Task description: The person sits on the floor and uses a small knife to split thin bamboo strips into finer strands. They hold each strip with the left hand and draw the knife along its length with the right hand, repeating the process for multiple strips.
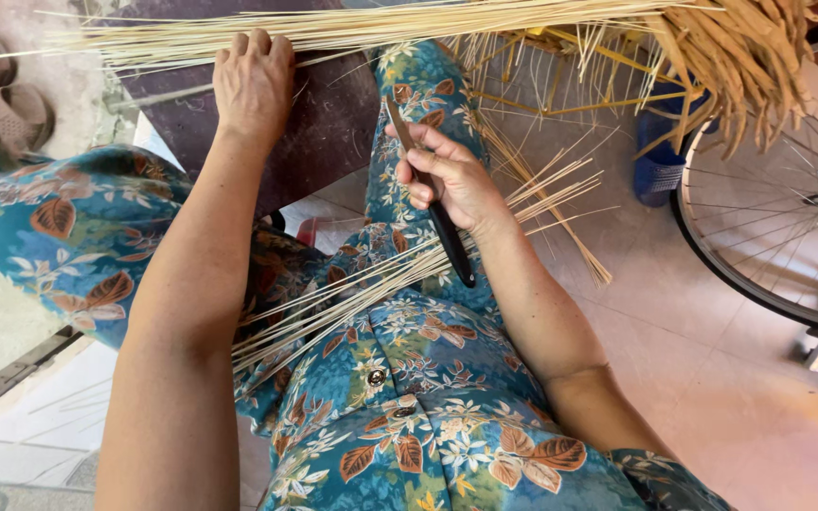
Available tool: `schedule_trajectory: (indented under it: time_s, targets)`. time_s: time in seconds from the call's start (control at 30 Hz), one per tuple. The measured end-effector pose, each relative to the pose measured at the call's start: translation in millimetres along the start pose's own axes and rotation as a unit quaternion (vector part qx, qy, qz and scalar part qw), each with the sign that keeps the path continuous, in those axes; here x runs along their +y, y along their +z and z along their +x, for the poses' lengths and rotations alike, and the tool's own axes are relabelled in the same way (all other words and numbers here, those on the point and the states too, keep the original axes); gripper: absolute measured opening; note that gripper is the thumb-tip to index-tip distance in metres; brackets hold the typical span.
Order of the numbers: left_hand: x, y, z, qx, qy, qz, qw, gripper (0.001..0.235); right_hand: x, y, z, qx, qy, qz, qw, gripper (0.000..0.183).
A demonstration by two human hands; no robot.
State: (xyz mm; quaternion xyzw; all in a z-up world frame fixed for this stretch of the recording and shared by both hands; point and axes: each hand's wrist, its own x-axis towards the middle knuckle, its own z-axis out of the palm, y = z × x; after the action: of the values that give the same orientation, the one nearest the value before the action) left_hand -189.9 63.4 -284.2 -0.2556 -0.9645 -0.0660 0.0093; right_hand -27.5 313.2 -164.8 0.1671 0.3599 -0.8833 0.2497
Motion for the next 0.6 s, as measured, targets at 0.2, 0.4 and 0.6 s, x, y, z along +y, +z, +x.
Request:
schedule_trajectory:
  time_s: [0.2, 0.4, 0.6]
  targets:
    - [-2.2, 4.5, 2.9, -0.016, 0.021, 0.027, 0.999, 0.010, -5.0, 10.8, 0.9, -0.011, 0.001, -0.005, 1.000, 0.047]
    - [2.2, -7.2, -2.7, -0.018, 0.054, 0.022, 0.998, 0.012, -3.0, 4.5, -1.7, -0.019, -0.002, -0.003, 1.000, 0.047]
    - [6.0, -42.0, -20.9, 0.009, 0.055, -0.082, 0.995, 0.009, 2.6, -6.1, -1.3, -0.036, -0.006, 0.007, 0.999, 0.046]
